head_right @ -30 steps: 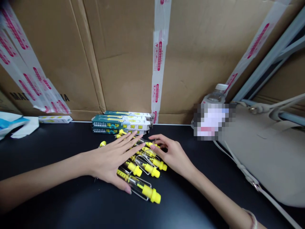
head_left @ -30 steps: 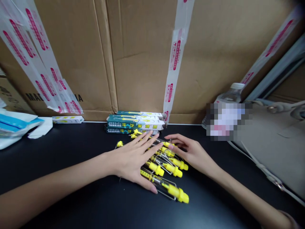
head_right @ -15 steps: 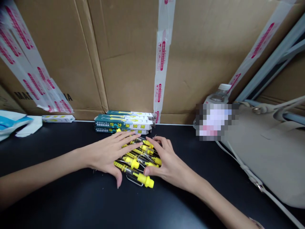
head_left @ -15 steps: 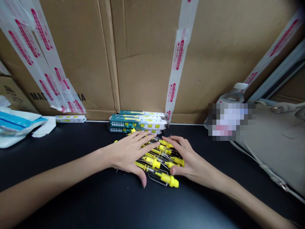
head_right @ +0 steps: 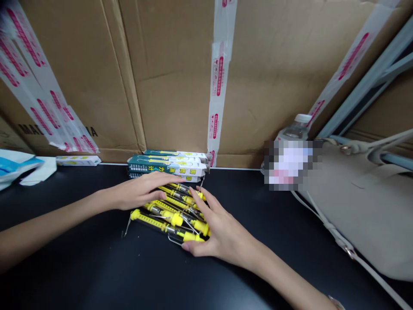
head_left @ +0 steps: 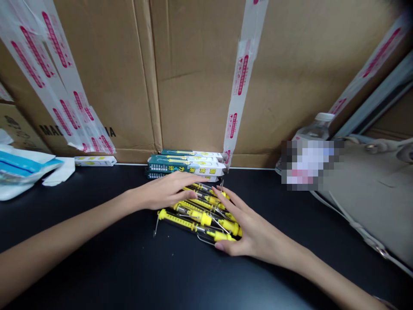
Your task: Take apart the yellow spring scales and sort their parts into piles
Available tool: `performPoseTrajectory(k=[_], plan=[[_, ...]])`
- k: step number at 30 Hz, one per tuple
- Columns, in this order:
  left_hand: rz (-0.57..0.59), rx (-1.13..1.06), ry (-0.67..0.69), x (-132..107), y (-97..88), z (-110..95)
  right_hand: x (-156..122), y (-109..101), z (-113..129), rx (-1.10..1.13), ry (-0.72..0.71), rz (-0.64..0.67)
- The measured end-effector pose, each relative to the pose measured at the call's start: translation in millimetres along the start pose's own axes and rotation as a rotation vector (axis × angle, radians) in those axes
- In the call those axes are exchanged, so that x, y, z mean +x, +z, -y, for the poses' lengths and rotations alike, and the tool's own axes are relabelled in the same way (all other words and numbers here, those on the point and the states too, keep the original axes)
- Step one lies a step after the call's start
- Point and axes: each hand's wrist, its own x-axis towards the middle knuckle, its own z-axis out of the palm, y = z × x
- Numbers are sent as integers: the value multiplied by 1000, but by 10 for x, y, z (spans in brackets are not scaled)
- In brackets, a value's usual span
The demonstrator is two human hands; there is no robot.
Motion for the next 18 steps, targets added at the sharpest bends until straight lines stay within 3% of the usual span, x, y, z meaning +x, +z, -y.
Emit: performPoseTrajectory(k=[5,11,14,18], plan=[[-78,76,-174,-110,-33,-224,70,129,43,23,-40,-114],[-119,411,-84,-357,358,-626,163,274,155,53,-89,-192],[-119,467,-85,-429,485,-602,209,294,194,85,-92,-195],[-65,483,-89,-453,462,-453,289,298,199,126,-93,-157]])
